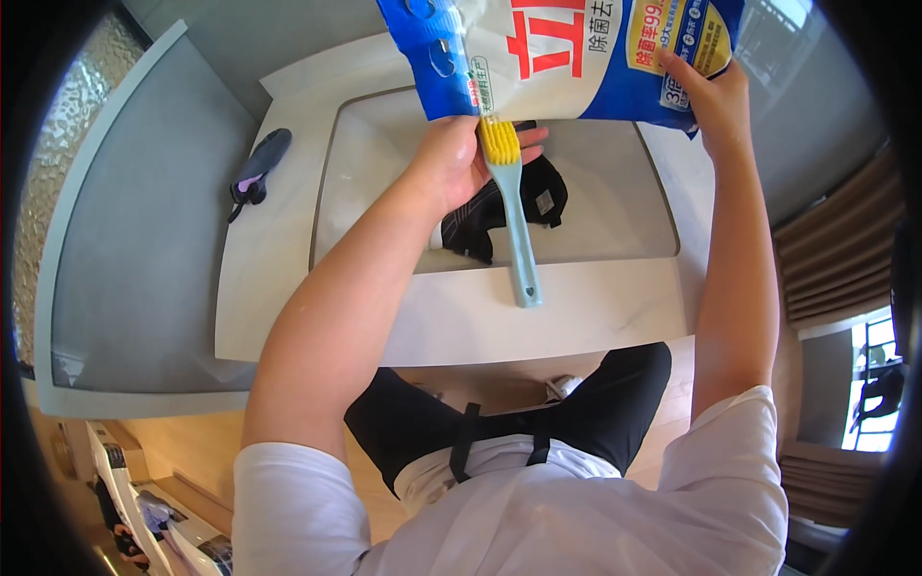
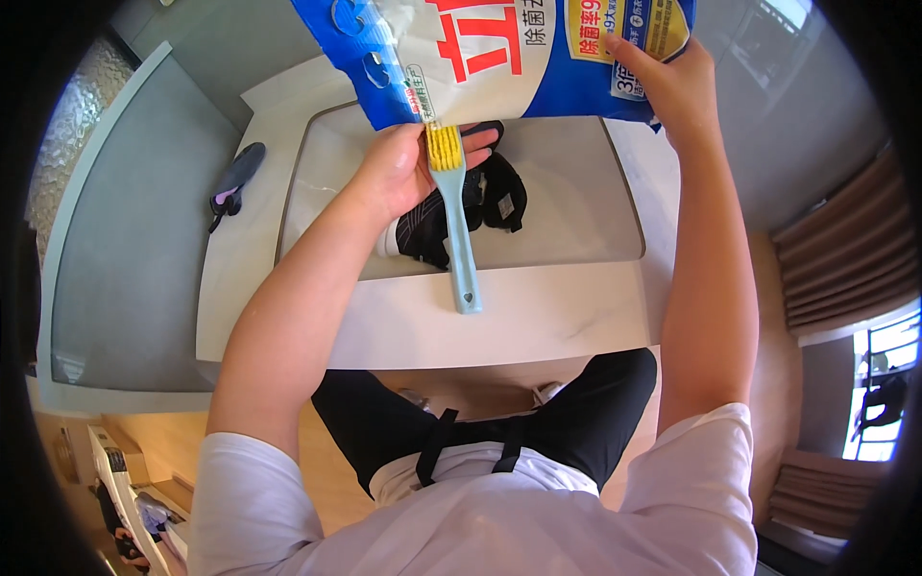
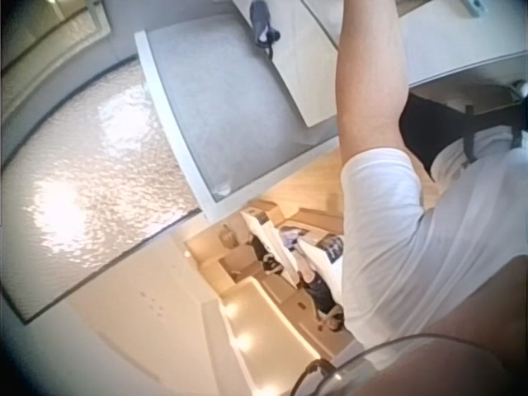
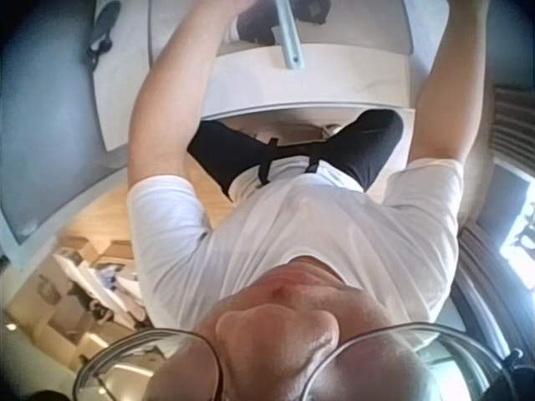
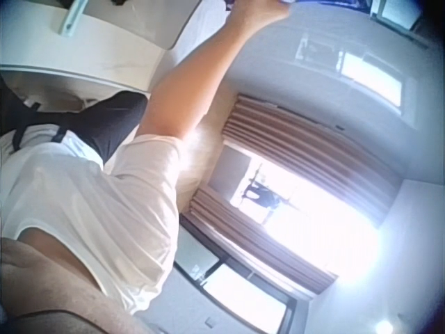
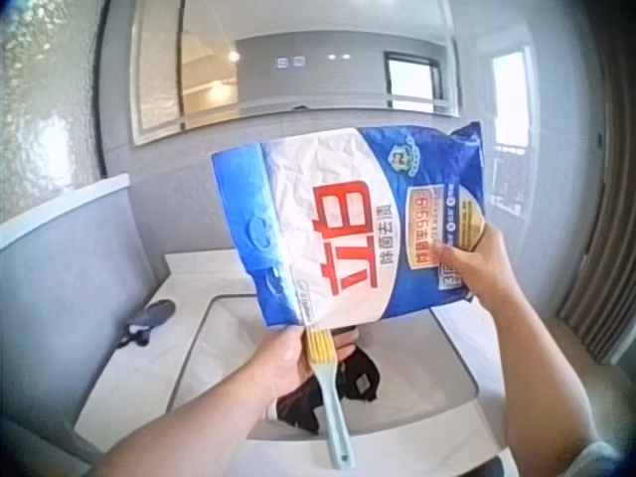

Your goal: The person washes a shoe in a sink. They rinse the shoe under water, scrub the outer surface with a brush, and apply detergent from a bag.

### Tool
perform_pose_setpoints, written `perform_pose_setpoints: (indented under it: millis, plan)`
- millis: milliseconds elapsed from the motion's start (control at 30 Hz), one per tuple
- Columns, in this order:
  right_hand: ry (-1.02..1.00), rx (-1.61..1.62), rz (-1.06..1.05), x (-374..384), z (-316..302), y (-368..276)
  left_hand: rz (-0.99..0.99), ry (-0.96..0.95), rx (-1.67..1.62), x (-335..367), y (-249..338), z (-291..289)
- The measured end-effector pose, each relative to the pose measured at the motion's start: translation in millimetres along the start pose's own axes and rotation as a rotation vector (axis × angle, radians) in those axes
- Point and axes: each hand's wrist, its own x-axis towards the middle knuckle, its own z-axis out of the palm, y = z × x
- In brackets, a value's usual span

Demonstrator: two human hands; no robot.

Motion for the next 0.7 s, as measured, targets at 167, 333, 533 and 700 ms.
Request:
perform_pose_setpoints:
  millis: [167,333,533,700]
  plan:
    - [0.037,0.117,-0.011,1,0,0,0.031,-0.031,-0.021,1,0,-3]
    - [-0.003,0.077,-0.004,2,-3,2,0.002,0.004,0.0,-2,1,3]
    - [-0.014,0.066,-0.008,1,-1,2,-0.005,-0.01,-0.003,-5,2,6]
    - [-0.022,0.078,0.003,-2,0,0,0.006,-0.065,-0.028,-2,1,-1]
